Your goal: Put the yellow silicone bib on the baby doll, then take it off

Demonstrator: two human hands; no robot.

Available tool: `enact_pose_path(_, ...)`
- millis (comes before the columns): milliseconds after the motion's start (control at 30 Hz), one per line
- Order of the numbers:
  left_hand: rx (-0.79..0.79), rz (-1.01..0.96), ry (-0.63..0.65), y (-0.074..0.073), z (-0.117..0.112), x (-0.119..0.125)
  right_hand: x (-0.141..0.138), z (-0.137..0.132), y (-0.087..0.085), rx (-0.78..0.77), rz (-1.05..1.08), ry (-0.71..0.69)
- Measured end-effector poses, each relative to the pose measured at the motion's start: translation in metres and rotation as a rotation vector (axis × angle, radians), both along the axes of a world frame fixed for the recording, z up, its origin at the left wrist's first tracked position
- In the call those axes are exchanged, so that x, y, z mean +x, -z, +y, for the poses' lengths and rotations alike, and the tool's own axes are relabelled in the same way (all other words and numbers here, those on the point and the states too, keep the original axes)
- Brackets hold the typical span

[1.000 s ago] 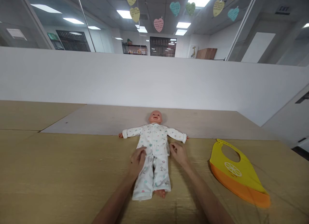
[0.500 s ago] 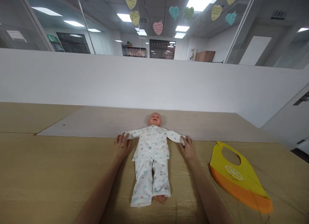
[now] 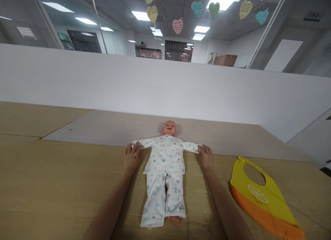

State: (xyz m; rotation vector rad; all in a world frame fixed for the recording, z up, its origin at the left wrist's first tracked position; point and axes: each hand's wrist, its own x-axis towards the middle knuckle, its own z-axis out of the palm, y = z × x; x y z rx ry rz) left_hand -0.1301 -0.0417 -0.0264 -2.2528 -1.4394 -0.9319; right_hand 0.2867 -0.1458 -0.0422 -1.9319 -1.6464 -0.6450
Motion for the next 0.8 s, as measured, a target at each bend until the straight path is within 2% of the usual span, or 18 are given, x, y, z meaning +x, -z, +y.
enact_pose_path(200,0.024,-0.023,-0.004,-0.002,-0.017,0.008,-0.008,-0.005,-0.003,0.099,-0.016,-0.016)
enact_pose_path(400,-0.179,0.076,0.111,-0.005,-0.050,0.019,-0.028,-0.019,-0.010,0.096,-0.037,-0.119)
enact_pose_path(500,-0.290,0.109,0.143,-0.008,-0.067,0.025,-0.043,-0.030,-0.012,0.011,-0.038,-0.153)
enact_pose_path(667,-0.398,0.073,0.226,-0.012,-0.085,0.031,-0.079,-0.050,-0.015,-0.223,0.052,-0.249)
enact_pose_path(800,-0.461,0.004,0.207,-0.016,-0.099,0.032,-0.103,-0.065,-0.019,-0.305,0.167,-0.361)
